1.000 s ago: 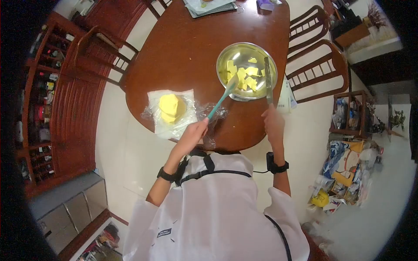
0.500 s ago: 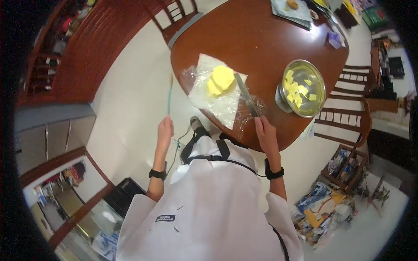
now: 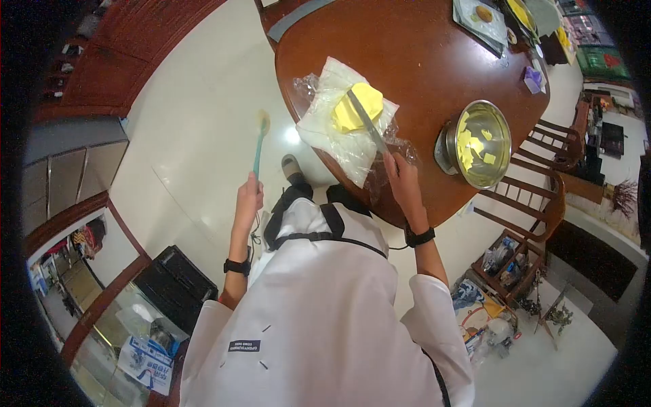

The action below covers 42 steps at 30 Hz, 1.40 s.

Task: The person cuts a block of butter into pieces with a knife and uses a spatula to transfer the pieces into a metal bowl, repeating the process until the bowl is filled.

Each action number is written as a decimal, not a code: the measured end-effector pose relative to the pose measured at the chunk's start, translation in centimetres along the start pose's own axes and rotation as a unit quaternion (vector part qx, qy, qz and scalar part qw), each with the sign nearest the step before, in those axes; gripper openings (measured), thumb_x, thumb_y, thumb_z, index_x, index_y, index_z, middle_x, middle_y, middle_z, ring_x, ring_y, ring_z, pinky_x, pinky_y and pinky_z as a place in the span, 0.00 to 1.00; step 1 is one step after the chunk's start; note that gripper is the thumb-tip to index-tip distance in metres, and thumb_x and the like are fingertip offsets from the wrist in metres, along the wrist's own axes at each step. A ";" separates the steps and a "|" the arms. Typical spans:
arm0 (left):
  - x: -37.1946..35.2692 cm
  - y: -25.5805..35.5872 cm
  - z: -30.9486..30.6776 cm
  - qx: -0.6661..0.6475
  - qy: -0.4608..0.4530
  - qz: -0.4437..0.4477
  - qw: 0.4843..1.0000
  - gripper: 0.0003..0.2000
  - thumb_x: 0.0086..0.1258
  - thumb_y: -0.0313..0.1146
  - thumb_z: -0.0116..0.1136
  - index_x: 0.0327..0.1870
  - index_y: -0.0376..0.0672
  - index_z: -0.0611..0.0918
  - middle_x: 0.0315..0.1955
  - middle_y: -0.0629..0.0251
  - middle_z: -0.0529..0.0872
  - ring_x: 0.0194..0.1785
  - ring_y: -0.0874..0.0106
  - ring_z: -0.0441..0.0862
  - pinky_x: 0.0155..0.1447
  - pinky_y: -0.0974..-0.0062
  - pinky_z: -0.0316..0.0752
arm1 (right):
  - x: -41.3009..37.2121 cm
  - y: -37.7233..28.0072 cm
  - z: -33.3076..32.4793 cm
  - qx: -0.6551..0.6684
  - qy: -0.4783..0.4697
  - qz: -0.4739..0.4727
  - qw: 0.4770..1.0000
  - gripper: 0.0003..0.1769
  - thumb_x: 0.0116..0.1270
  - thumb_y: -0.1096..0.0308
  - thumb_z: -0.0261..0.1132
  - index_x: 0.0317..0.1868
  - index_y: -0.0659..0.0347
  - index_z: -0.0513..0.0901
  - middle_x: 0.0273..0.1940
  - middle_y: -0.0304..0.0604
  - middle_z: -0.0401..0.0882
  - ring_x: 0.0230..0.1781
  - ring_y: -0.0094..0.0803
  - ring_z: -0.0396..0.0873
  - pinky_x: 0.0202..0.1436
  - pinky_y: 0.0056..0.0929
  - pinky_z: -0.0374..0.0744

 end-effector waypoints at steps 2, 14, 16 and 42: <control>0.0 0.4 0.2 0.002 0.002 0.015 1.000 0.26 0.78 0.59 0.41 0.26 0.47 0.70 0.14 0.80 0.60 0.15 0.85 0.55 0.20 0.83 0.51 | 0.3 0.0 -0.1 -0.004 0.001 -0.009 1.000 0.19 0.76 0.57 0.57 0.40 0.69 0.79 0.29 0.65 0.77 0.33 0.65 0.77 0.33 0.53 0.73; -1.0 1.1 -1.7 -0.003 0.058 -0.021 0.998 0.26 0.77 0.60 0.43 0.26 0.46 0.71 0.13 0.79 0.60 0.14 0.84 0.56 0.20 0.82 0.52 | 0.6 0.0 -0.3 -0.027 -0.021 -0.004 0.999 0.21 0.76 0.56 0.55 0.43 0.70 0.80 0.32 0.66 0.79 0.35 0.64 0.78 0.35 0.53 0.74; -0.9 1.0 -1.7 -0.005 0.054 -0.014 0.998 0.26 0.77 0.60 0.43 0.26 0.46 0.71 0.13 0.79 0.60 0.15 0.84 0.56 0.20 0.82 0.52 | 0.6 0.3 -0.5 -0.029 -0.021 0.000 0.999 0.21 0.77 0.55 0.55 0.42 0.70 0.80 0.31 0.65 0.79 0.35 0.64 0.78 0.35 0.54 0.74; -2.0 1.3 -0.4 -0.005 0.040 0.011 0.999 0.26 0.78 0.59 0.41 0.28 0.47 0.71 0.14 0.80 0.59 0.16 0.84 0.56 0.21 0.82 0.54 | 2.0 0.6 -0.3 -0.127 -0.068 -0.049 0.988 0.20 0.76 0.54 0.55 0.38 0.65 0.78 0.29 0.64 0.79 0.33 0.63 0.79 0.35 0.56 0.75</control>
Point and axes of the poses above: each hand's wrist, its own x-axis towards the middle knuckle, its own z-axis out of the palm, y = z × x, the point moved 7 cm from there along x, towards the middle knuckle
